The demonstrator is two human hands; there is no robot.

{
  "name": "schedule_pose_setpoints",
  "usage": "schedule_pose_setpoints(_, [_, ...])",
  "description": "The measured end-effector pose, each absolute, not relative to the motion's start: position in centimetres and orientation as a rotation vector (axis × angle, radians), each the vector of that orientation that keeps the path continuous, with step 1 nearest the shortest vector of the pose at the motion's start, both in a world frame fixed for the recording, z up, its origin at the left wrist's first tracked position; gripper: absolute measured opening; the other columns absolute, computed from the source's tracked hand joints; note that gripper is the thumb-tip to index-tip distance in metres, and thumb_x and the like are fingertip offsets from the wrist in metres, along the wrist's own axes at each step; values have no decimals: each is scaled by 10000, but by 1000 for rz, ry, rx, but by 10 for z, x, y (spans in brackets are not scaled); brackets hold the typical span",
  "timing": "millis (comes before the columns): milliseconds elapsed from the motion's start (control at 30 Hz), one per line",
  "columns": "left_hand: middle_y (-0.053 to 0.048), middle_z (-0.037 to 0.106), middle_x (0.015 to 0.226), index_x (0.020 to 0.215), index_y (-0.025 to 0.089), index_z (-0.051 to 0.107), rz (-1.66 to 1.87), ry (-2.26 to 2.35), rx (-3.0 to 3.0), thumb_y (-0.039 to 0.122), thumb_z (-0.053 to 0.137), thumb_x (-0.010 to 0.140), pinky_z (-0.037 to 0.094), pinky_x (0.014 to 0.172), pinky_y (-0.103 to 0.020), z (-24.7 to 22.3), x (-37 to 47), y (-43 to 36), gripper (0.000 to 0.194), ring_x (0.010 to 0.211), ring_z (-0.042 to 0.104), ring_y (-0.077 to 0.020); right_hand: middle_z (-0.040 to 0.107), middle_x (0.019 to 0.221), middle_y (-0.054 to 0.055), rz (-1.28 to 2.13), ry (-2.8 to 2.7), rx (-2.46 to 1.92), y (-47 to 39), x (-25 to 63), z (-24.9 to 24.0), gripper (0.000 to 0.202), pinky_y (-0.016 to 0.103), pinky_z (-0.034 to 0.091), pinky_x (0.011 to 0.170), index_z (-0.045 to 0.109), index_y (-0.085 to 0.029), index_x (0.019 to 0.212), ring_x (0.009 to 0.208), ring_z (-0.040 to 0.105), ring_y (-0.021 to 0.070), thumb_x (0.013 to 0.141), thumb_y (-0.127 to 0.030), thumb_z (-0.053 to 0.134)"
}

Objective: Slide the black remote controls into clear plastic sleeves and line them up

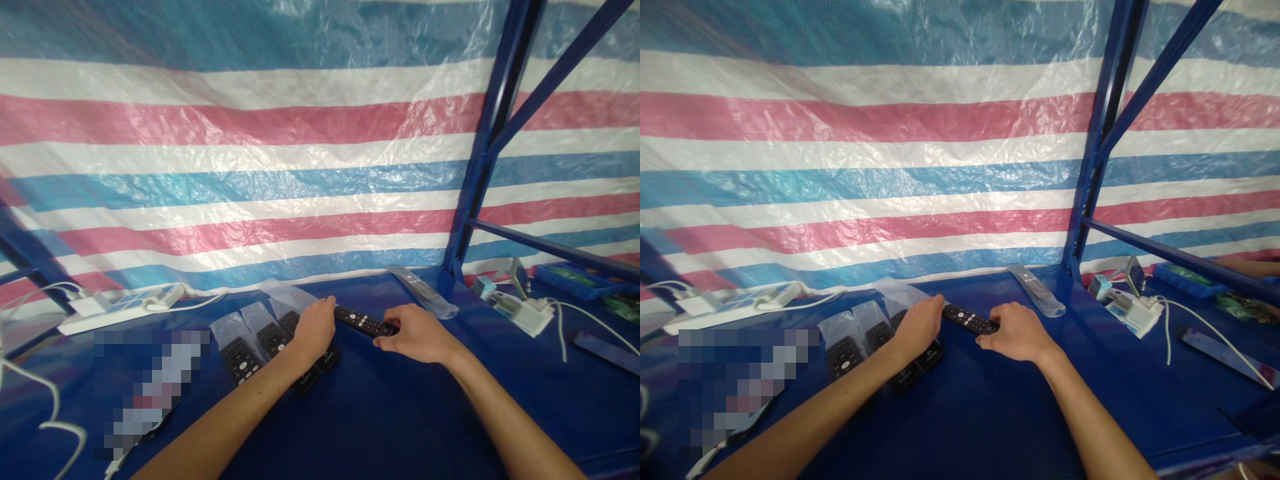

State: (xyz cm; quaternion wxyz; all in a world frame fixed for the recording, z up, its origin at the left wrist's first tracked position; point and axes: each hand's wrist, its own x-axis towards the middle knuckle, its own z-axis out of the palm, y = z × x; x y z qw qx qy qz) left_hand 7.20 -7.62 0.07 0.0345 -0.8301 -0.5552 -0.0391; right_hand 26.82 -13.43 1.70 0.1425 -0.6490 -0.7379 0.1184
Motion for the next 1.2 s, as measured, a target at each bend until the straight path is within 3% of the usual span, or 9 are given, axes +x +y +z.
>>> schedule_pose_setpoints(433, [-87, 598, 954, 1004, 148, 516, -150, -1632, -2470, 66, 278, 903, 441, 786, -296, 0, 69, -77, 272, 927, 595, -201, 653, 806, -3, 170, -2225, -1733, -134, 264, 14, 181, 234, 307, 579, 629, -208, 719, 725, 589, 159, 651, -361, 697])
schedule_pose_setpoints(600, [-79, 595, 952, 988, 158, 521, -195, -1503, -2527, 70, 302, 898, 434, 820, -302, 1, 65, -79, 253, 946, 581, -205, 655, 742, -9, 222, -2189, -1759, -133, 261, 9, 218, 239, 291, 552, 644, -216, 715, 681, 585, 154, 660, -422, 688])
schedule_pose_setpoints(800, [-90, 625, 963, 1010, 152, 507, -291, -1733, -2484, 116, 295, 931, 440, 774, -314, 0, 60, -78, 230, 890, 616, -211, 643, 697, -12, 255, -2059, -1792, -131, 260, 6, 262, 237, 277, 524, 650, -218, 683, 636, 569, 142, 679, -480, 652])
schedule_pose_setpoints(1000, [-73, 630, 932, 927, 167, 520, -401, -1783, -2523, 192, 325, 950, 441, 784, -308, 3, 58, -78, 198, 879, 611, -203, 650, 761, -1, 202, -2102, -1713, -131, 259, 4, 218, 234, 299, 554, 639, -210, 716, 676, 582, 149, 669, -418, 681])
schedule_pose_setpoints(1200, [-60, 601, 926, 927, 171, 526, -336, -1515, -2675, 141, 280, 943, 444, 802, -308, 1, 68, -89, 249, 869, 582, -183, 659, 776, 11, 156, -2168, -1741, -133, 246, 4, 226, 247, 294, 568, 632, -210, 716, 719, 613, 173, 677, -429, 671])
